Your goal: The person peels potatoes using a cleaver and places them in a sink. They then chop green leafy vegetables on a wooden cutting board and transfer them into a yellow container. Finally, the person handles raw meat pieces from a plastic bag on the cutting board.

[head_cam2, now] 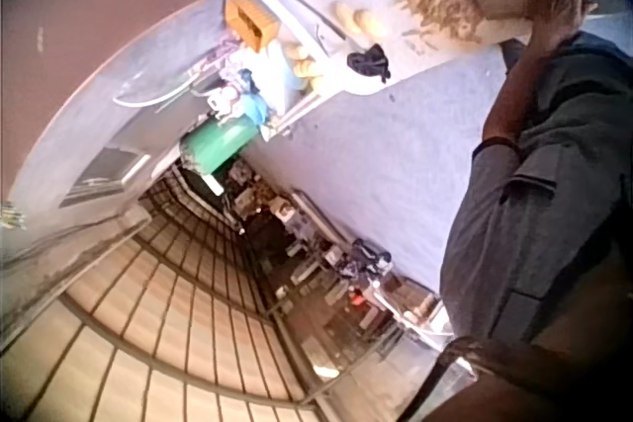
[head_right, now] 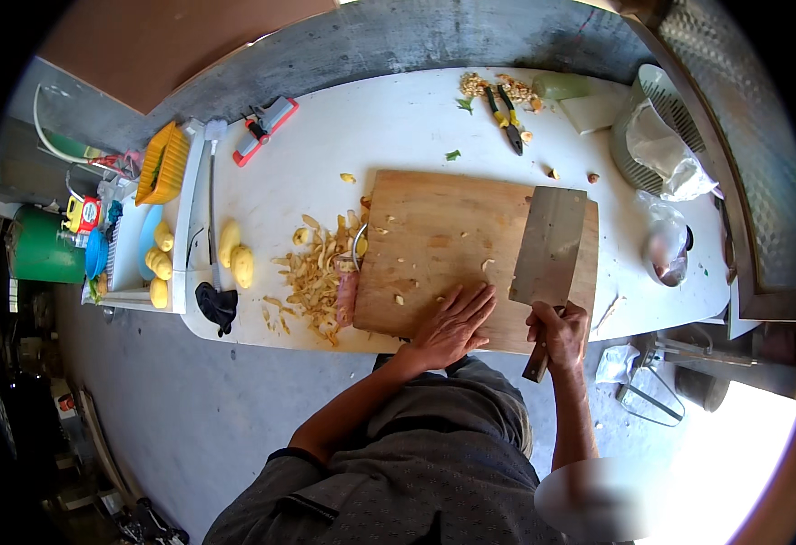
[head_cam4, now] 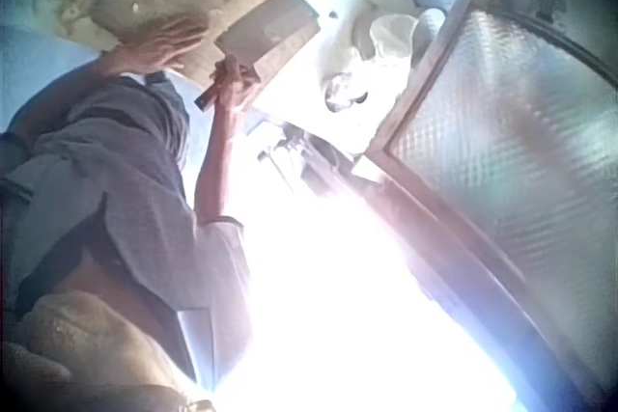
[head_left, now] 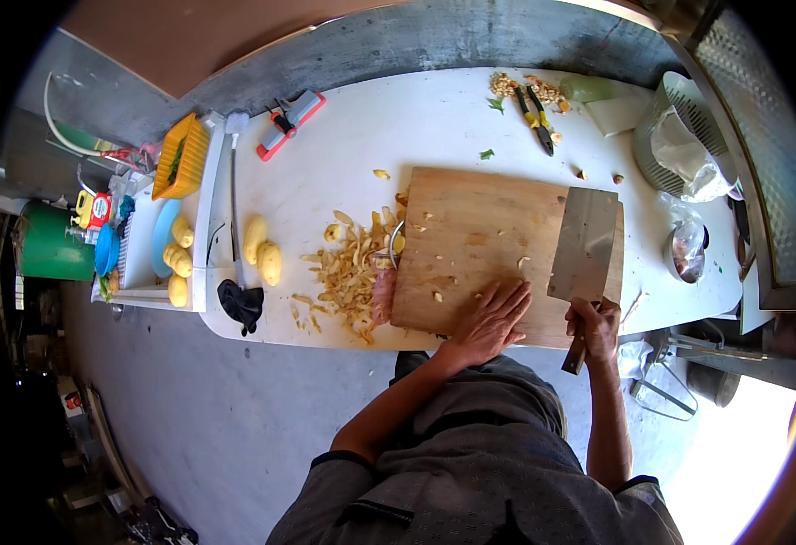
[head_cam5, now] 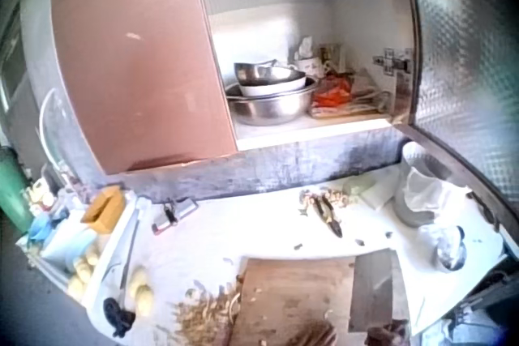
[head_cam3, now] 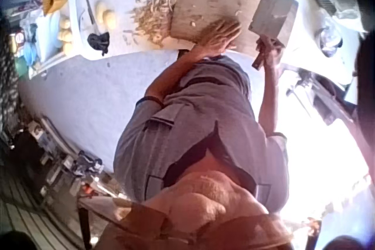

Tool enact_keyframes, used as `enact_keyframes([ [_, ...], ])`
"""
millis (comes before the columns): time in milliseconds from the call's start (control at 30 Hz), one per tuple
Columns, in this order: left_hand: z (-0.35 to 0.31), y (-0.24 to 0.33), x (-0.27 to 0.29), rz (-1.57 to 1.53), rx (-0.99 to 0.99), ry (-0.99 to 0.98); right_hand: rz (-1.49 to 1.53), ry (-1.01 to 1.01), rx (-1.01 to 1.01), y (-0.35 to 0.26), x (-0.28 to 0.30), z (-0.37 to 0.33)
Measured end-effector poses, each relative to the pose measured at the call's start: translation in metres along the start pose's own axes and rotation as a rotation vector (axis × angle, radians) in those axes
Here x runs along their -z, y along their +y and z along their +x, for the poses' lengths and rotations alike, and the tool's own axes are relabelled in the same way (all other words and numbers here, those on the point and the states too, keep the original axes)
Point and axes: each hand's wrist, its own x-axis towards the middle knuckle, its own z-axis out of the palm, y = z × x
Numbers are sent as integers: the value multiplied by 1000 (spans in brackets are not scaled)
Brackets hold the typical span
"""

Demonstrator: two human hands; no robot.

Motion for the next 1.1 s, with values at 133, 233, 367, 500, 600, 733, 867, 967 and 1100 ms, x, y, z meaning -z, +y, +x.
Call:
enact_keyframes([
  [133,28,-10,-7,70,64,-8,37,-13,17,-4,25,11],
  [233,32,-34,20,159,286,-10,43,59,8,-4,54,14],
  [367,-7,-105,47,432,639,271,84,103,31,-7,90,15],
  [500,-54,-161,76,520,901,506,85,140,45,-12,112,14],
  [600,-20,-149,91,468,717,583,84,164,41,-13,121,16],
  [733,93,-60,86,163,353,384,52,135,10,-24,126,25],
  [867,168,1,36,16,-7,129,82,134,-19,-44,121,27],
  [967,188,2,16,35,7,114,97,127,-13,-50,118,25],
  [1100,167,-29,21,69,111,204,-54,171,74,-30,106,-13],
])
